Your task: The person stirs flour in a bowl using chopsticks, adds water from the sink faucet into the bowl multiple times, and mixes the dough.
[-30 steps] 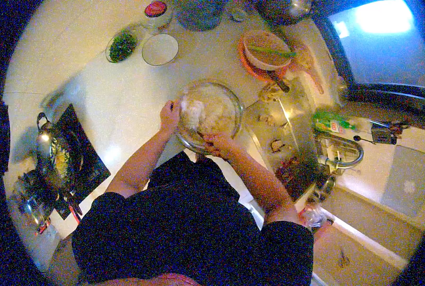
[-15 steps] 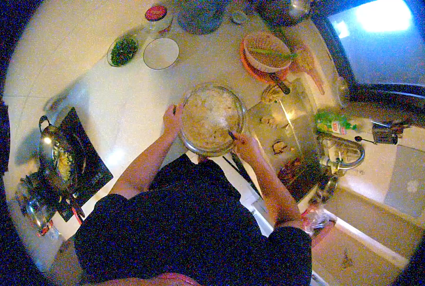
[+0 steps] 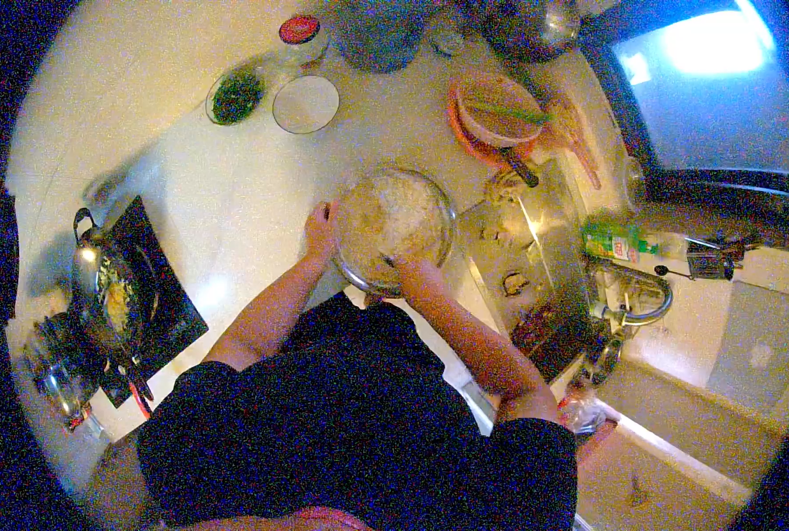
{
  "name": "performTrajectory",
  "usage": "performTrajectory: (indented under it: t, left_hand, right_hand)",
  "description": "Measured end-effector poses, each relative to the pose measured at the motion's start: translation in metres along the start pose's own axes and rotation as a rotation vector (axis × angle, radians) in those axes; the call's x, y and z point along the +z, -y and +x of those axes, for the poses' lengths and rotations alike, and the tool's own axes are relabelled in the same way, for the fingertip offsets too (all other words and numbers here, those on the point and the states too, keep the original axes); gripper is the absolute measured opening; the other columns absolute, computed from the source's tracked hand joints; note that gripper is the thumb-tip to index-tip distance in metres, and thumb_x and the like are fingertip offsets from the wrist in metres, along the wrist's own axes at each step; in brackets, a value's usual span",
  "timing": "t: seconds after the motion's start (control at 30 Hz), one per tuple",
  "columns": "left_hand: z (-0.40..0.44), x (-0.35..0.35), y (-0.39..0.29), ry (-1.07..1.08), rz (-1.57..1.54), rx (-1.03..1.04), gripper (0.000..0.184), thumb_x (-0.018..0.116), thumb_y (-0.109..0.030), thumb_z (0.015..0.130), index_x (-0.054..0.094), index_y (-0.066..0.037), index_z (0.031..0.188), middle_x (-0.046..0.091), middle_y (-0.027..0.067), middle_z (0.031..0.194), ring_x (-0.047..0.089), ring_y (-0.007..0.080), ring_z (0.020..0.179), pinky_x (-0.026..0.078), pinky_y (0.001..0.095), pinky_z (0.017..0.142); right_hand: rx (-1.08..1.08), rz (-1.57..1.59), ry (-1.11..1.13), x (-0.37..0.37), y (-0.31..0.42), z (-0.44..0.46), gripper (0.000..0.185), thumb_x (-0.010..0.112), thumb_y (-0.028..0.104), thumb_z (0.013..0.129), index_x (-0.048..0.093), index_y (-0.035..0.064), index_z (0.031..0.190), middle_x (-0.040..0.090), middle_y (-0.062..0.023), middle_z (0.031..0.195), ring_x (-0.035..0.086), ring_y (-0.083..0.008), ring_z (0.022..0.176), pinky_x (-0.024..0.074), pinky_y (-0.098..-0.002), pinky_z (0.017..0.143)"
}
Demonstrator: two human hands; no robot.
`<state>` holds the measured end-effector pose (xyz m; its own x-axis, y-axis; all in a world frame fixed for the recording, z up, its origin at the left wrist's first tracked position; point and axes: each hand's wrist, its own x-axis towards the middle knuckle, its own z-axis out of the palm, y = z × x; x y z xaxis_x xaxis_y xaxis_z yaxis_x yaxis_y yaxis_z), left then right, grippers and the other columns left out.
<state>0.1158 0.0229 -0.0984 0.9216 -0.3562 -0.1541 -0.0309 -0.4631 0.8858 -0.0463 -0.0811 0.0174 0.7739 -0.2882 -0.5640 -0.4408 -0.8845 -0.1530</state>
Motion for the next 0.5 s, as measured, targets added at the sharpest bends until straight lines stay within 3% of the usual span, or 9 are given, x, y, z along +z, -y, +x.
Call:
performTrajectory:
  t: [0.03, 0.1, 0.27, 0.37, 0.43, 0.5]
  left_hand:
    - [-0.002, -0.001, 0.001, 0.008, 0.026, 0.002, 0.037, 0.053, -0.034, 0.084, 0.050, 0.000, 0.070, 0.054, 0.0185, 0.063, 0.050, 0.0315, 0.056, 0.039, 0.0419, 0.055]
    - [-0.002, 0.004, 0.008, -0.033, 0.039, 0.058, 0.036, 0.054, -0.033, 0.084, 0.050, 0.000, 0.069, 0.053, 0.0174, 0.062, 0.050, 0.0290, 0.056, 0.039, 0.0412, 0.054]
    - [-0.002, 0.001, -0.005, 0.013, -0.025, 0.000, 0.036, 0.055, -0.032, 0.083, 0.050, 0.000, 0.069, 0.050, 0.0140, 0.059, 0.047, 0.0221, 0.054, 0.038, 0.0382, 0.053]
    - [-0.001, -0.001, -0.003, 0.035, -0.075, -0.046, 0.035, 0.057, -0.032, 0.083, 0.052, 0.000, 0.069, 0.050, 0.0119, 0.058, 0.045, 0.0186, 0.054, 0.038, 0.0360, 0.052]
    - [-0.002, 0.003, 0.001, 0.008, -0.195, -0.071, 0.035, 0.058, -0.032, 0.082, 0.053, 0.000, 0.069, 0.051, 0.0104, 0.058, 0.045, 0.0169, 0.054, 0.038, 0.0348, 0.051]
    - [-0.005, 0.004, 0.002, -0.027, -0.113, -0.095, 0.034, 0.058, -0.032, 0.082, 0.054, 0.000, 0.069, 0.052, 0.0086, 0.059, 0.045, 0.0153, 0.054, 0.038, 0.0340, 0.051]
  right_hand:
    - [0.042, -0.018, 0.114, -0.013, 0.005, -0.009, 0.036, 0.044, 0.012, 0.083, 0.052, 0.0214, 0.117, 0.063, -0.0146, 0.082, 0.063, -0.0317, 0.073, 0.0506, -0.0428, 0.058]
    - [0.017, -0.071, 0.063, -0.042, 0.003, -0.012, 0.035, 0.045, 0.012, 0.082, 0.054, 0.0216, 0.115, 0.063, -0.0151, 0.083, 0.063, -0.0312, 0.073, 0.0509, -0.0420, 0.057]
    - [-0.161, -0.467, -0.217, -0.079, -0.016, 0.045, 0.032, 0.048, 0.016, 0.082, 0.056, 0.0216, 0.112, 0.063, -0.0137, 0.078, 0.064, -0.0293, 0.074, 0.0520, -0.0396, 0.056]
    - [0.000, -0.354, -0.093, -0.062, -0.059, 0.078, 0.030, 0.047, 0.014, 0.082, 0.056, 0.0197, 0.111, 0.062, -0.0148, 0.077, 0.063, -0.0312, 0.073, 0.0520, -0.0409, 0.058]
    - [0.104, -0.237, -0.109, -0.032, -0.071, 0.058, 0.029, 0.046, 0.013, 0.082, 0.055, 0.0178, 0.110, 0.062, -0.0154, 0.078, 0.063, -0.0321, 0.073, 0.0517, -0.0430, 0.060]
    - [0.204, -0.109, -0.120, -0.003, -0.071, 0.026, 0.029, 0.046, 0.013, 0.083, 0.055, 0.0157, 0.110, 0.062, -0.0167, 0.079, 0.063, -0.0334, 0.073, 0.0511, -0.0451, 0.061]
